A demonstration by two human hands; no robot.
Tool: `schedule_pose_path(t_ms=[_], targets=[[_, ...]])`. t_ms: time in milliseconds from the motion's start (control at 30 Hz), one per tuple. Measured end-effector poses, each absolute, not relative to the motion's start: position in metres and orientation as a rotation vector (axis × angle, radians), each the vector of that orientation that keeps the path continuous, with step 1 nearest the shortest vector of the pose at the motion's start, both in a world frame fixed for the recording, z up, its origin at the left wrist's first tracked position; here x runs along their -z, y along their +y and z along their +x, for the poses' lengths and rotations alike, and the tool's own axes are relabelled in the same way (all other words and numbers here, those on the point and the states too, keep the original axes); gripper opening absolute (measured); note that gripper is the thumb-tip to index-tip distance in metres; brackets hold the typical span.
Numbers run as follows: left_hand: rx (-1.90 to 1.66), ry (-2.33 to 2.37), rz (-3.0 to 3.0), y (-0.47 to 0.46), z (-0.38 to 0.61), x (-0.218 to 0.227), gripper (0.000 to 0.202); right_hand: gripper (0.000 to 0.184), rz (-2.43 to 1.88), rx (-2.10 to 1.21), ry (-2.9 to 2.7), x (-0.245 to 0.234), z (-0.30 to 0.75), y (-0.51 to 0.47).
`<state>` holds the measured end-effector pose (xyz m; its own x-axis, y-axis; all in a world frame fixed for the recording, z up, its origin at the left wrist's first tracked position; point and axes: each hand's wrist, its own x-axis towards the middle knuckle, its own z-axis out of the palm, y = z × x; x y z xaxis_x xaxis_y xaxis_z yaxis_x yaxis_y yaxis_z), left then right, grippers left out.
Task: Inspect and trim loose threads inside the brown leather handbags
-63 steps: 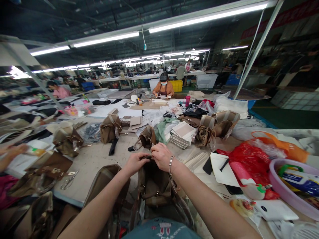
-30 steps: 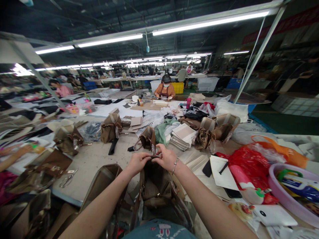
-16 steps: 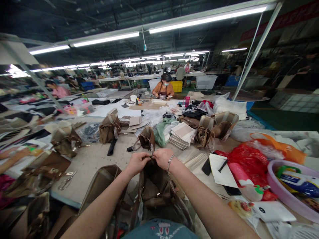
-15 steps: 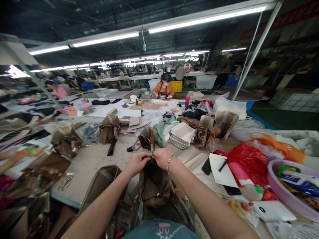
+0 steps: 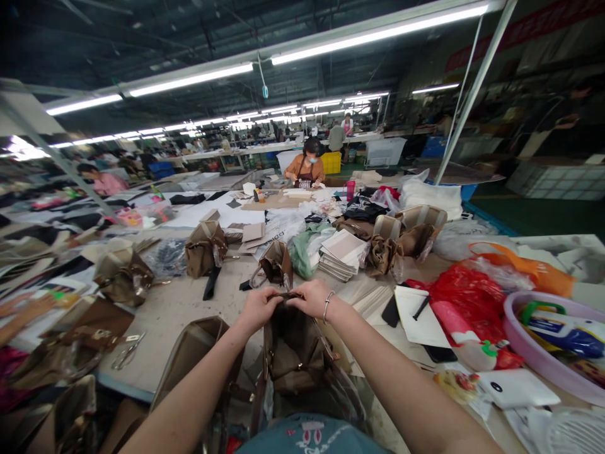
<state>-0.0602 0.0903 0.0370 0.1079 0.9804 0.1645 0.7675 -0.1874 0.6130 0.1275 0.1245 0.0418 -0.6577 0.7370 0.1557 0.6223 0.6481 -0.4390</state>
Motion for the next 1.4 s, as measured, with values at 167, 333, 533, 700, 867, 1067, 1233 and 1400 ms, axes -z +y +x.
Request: schedule_pose_path(t_ms=[167,333,533,700,867,1067,1233,1400], targets=[[-0.778,1.682,1.987,0.089,-0.064,-0.04,0.014,0.032,-1.214,-0.258,-2.595,-0.048,0.119,0.122],[-0.786,1.579,1.937,0.09,-0.071,-0.039,0.014,0.031,-1.279,-0.191,-2.644,-0.054,0.114,0.121],[-0.789,1.591,1.87,0.09,-0.074,-0.038,0.015,0.033,-1.304,-0.176,-2.658,-0.056,0.108,0.12],[-0.692,1.493,1.892,0.09,-0.078,-0.045,0.025,0.033,-1.309,-0.133,-2.667,-0.057,0.108,0.117],[-0.508,1.457,2.107,0.098,-0.072,-0.059,0.029,0.033,-1.283,-0.184,-2.625,-0.054,0.108,0.117],[-0.616,1.578,2.08,0.096,-0.061,-0.053,0.02,0.044,-1.037,-1.019,-2.238,-0.036,0.13,0.123],[-1.12,1.615,1.714,0.088,-0.077,-0.06,0.022,0.059,-1.061,-1.635,-1.381,-0.006,0.173,0.116],[-1.544,1.465,1.195,0.092,-0.101,-0.079,0.041,0.062,-1.068,-1.772,-0.975,0.028,0.186,0.092]])
